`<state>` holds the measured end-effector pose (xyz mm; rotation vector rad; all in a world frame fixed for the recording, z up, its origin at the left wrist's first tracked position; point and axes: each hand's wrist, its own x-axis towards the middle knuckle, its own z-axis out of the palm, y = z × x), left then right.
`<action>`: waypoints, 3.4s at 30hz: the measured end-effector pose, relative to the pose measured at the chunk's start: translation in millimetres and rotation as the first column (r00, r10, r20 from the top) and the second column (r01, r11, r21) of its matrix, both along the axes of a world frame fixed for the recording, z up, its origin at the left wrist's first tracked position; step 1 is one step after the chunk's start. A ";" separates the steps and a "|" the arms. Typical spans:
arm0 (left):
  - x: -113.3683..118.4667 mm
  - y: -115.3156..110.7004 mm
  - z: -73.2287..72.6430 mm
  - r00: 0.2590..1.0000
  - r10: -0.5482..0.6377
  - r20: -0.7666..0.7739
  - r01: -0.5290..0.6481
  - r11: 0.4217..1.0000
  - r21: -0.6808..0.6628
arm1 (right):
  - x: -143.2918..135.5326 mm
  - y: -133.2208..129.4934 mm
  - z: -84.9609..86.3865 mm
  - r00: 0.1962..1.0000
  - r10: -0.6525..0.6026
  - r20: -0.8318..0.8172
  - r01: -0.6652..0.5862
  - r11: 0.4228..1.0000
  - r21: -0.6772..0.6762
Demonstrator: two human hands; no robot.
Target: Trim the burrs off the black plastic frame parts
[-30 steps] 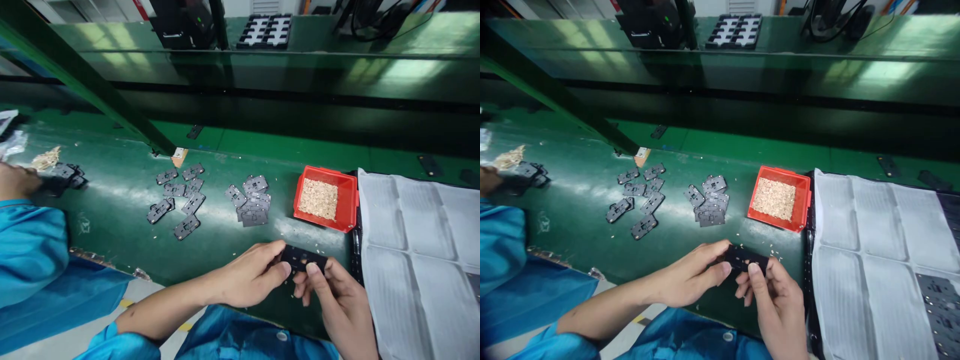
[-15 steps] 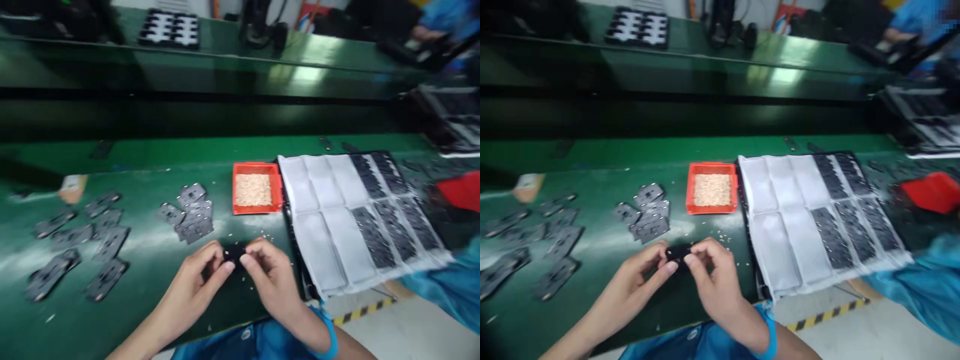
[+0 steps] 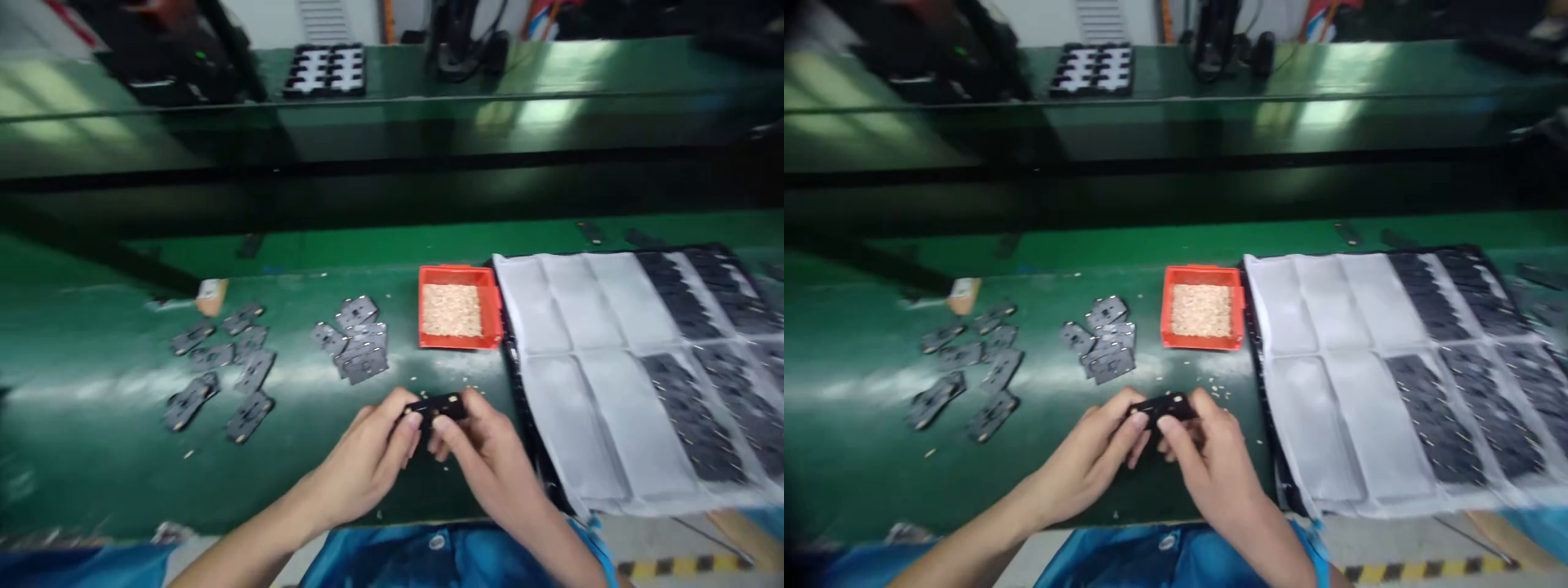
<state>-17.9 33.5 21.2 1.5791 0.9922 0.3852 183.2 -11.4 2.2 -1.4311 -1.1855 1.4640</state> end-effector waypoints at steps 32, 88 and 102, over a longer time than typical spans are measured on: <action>12.4 -13.5 -24.1 0.932 0.309 0.188 -0.322 0.946 0.044 | -19.2 -14.7 10.9 0.995 0.083 0.063 -0.079 0.995 -0.055; 12.6 -22.5 -7.6 0.935 0.268 0.230 -0.192 0.932 -0.307 | 23.1 -29.4 0.6 0.937 -0.129 0.324 -0.023 0.904 0.427; 13.1 -17.0 -5.6 0.927 0.258 0.271 -0.236 0.966 -0.109 | -2.4 -7.7 9.1 0.985 -0.074 0.153 0.046 0.983 0.180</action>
